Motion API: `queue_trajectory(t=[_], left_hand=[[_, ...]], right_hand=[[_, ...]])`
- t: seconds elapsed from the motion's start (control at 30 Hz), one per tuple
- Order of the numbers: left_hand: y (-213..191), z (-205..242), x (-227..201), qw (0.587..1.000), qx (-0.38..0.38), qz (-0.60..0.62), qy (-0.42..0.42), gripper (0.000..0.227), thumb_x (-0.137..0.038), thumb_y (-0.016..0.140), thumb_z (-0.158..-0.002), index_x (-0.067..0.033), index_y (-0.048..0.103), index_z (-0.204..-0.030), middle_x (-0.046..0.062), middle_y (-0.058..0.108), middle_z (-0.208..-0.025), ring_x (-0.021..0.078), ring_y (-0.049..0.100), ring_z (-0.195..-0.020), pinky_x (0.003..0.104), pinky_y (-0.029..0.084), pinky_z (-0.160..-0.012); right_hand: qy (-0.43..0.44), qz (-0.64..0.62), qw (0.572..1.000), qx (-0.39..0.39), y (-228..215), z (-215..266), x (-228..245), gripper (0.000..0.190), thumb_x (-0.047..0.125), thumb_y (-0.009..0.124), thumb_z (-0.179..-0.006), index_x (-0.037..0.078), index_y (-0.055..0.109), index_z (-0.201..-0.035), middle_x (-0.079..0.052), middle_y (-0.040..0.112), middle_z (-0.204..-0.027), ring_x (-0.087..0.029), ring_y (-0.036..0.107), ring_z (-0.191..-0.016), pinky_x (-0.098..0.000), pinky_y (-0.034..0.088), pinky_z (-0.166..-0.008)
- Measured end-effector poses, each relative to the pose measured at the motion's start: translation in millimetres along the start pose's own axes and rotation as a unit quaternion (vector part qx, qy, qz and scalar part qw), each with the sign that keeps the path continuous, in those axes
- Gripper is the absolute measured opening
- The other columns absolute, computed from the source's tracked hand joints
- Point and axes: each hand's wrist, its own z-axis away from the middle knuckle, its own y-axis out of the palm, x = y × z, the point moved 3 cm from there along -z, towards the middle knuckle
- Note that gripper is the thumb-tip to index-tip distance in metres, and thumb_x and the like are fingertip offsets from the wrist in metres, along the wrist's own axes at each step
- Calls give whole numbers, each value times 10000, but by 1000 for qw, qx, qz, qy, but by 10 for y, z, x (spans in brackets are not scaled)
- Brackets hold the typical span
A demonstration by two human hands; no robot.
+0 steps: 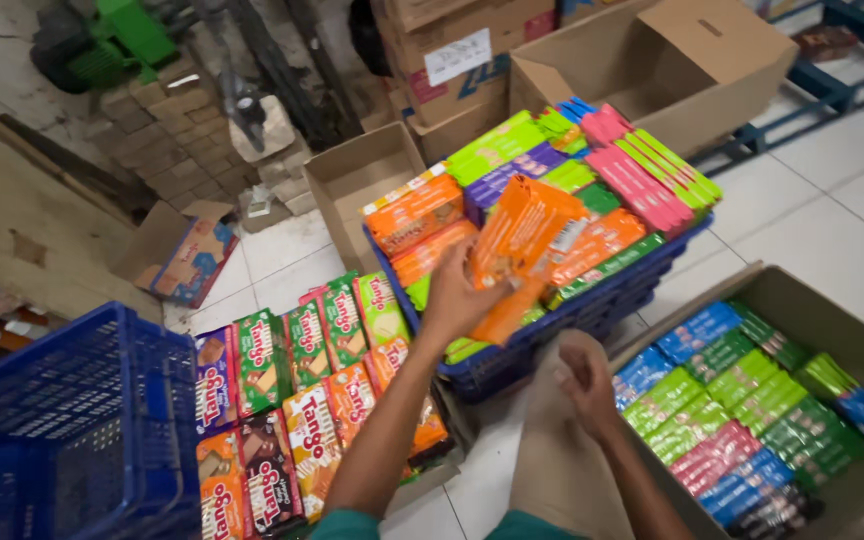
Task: The person sits on a small stool and packs colorful snack packets from a blue crate into a cardboard box. They handle the packets by hand, arranging them in neat rows within the box.
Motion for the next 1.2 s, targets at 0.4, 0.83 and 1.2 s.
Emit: queue_trajectory(t=[0.4, 0.83, 1.2], left_hand=[[2922, 1028, 2, 890, 331, 274, -151, 670, -324, 765, -844, -70, 587, -1438, 231, 623, -1253, 373, 679, -1090, 401, 614, -803], [5111, 847, 1546, 838, 508, -185, 74, 596, -494, 649, -869, -130, 613, -1340, 123, 536, -1310, 438, 619, -1195, 587, 566, -886], [4967, 664, 1314, 862, 467, -178, 86, 372, -351, 667, -833, -99, 634, -1106, 129, 568, -1097, 414, 683, -954, 563, 596, -706]], right_hand=[[-12, -201, 947, -250, -1677, 555, -279, 1119, 26, 718, -826, 166, 12, -1682, -233, 468, -1496, -347, 569, -1243, -454, 539, -977], [335, 208, 839, -376, -3307, -509, -2456, 1017, 472, 818, -865, 213, 241, -1661, -387, 557, -1356, -565, 594, -1211, -654, 487, -1020], [442, 323, 779, -305, -2948, -1496, -3050, 768, 531, 576, -992, 383, 227, -1660, -229, 402, -1356, -513, 623, -1159, -629, 562, -880]])
